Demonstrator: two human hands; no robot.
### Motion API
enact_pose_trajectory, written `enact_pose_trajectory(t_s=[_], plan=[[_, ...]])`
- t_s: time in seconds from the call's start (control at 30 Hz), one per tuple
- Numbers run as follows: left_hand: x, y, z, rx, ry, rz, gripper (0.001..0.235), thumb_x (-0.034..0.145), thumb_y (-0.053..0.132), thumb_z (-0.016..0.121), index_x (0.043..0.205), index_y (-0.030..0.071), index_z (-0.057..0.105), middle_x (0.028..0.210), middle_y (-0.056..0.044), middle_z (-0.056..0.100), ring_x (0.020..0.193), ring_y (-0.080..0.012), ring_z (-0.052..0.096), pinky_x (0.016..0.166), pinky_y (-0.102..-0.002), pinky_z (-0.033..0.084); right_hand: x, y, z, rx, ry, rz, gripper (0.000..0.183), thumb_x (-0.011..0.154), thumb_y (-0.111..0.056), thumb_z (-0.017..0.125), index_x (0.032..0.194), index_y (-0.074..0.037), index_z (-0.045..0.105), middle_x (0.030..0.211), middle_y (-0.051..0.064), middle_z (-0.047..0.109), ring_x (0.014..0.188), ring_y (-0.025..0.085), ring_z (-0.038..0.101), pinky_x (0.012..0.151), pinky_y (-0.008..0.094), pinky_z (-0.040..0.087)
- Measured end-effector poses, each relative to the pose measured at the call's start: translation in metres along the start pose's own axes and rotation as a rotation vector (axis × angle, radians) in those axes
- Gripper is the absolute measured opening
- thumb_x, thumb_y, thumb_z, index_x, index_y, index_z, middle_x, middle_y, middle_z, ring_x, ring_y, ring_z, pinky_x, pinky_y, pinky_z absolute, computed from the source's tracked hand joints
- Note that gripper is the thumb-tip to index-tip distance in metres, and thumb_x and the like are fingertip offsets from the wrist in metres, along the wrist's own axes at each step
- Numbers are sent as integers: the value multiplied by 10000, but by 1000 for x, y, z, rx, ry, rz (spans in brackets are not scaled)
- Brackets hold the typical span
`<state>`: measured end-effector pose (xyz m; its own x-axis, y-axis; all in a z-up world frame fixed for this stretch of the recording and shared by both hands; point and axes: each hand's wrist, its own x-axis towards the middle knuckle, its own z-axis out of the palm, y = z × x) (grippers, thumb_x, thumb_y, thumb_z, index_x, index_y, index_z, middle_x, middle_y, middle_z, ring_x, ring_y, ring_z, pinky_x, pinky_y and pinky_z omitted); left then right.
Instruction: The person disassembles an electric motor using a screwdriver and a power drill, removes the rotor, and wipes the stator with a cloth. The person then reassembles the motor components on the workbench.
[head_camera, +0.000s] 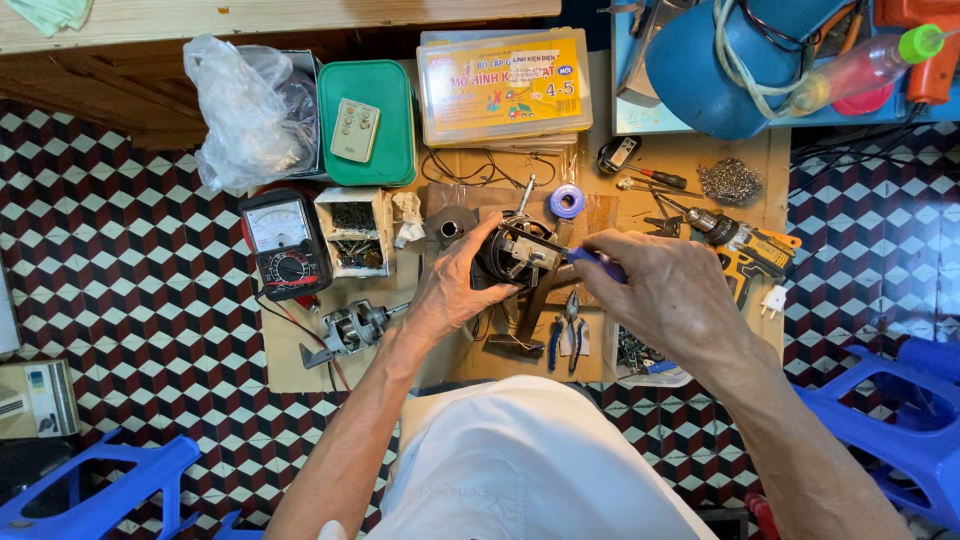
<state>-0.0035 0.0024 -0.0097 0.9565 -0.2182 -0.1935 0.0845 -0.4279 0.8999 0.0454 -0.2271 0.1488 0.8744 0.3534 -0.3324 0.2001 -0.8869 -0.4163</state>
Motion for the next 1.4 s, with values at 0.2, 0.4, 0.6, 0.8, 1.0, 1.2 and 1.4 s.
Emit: enact_pose_trajectory(t_s=[0.2,0.4,0.6,0.8,1.0,1.2,1.4], plan=[[0,-2,1,-9,5,13,964,728,219,890,1547,185,384,1504,-151,557,1363,-321,561,1156,-420,447,2,2,6,-15,25,-11,246,920,-315,672,1019,-118,780,682,104,731,520,229,687,537,396,544],[1,-3,3,-9,-2,-17,965,726,220,896,1543,192,383,1503,-143,548,1361,-319,551,1152,-420,443,12,-1,0,-7,-150,150,308,955,-370,611,1069,-126,759,684,106,741,497,216,701,537,389,577],[0,-6,5,3,18,35,958,723,215,901,1541,191,402,1510,-133,554,1383,-321,541,1171,-426,430,62,-12,-24,-125,-371,149,454,997,-434,555,986,-32,766,741,192,747,628,270,716,687,483,569],[0,-7,5,-6,31,49,975,709,207,914,1537,181,400,1516,-134,544,1392,-319,523,1183,-431,413,88,-47,-41,-250,-547,231,594,1060,-412,463,812,30,772,733,190,753,662,287,738,759,465,576],[0,-5,3,-53,28,49,968,707,188,909,1533,174,406,1521,-139,532,1403,-317,515,1184,-427,411,87,-57,-38,-190,-693,328,565,1020,-461,501,765,-32,766,712,131,766,582,183,667,604,369,507],[0,-6,5,-75,33,61,968,718,170,906,1539,166,393,1525,-146,528,1409,-316,518,1182,-410,419,96,-44,-43,42,-719,496,459,999,-363,536,771,-17,733,669,136,757,493,175,522,490,363,424],[0,-6,10,-61,44,24,962,713,171,900,1532,180,397,1487,-158,548,1380,-325,535,1161,-413,442,96,-60,-37,-311,-676,282,612,1044,-417,451,744,-4,789,634,120,728,512,203,631,610,395,522]])
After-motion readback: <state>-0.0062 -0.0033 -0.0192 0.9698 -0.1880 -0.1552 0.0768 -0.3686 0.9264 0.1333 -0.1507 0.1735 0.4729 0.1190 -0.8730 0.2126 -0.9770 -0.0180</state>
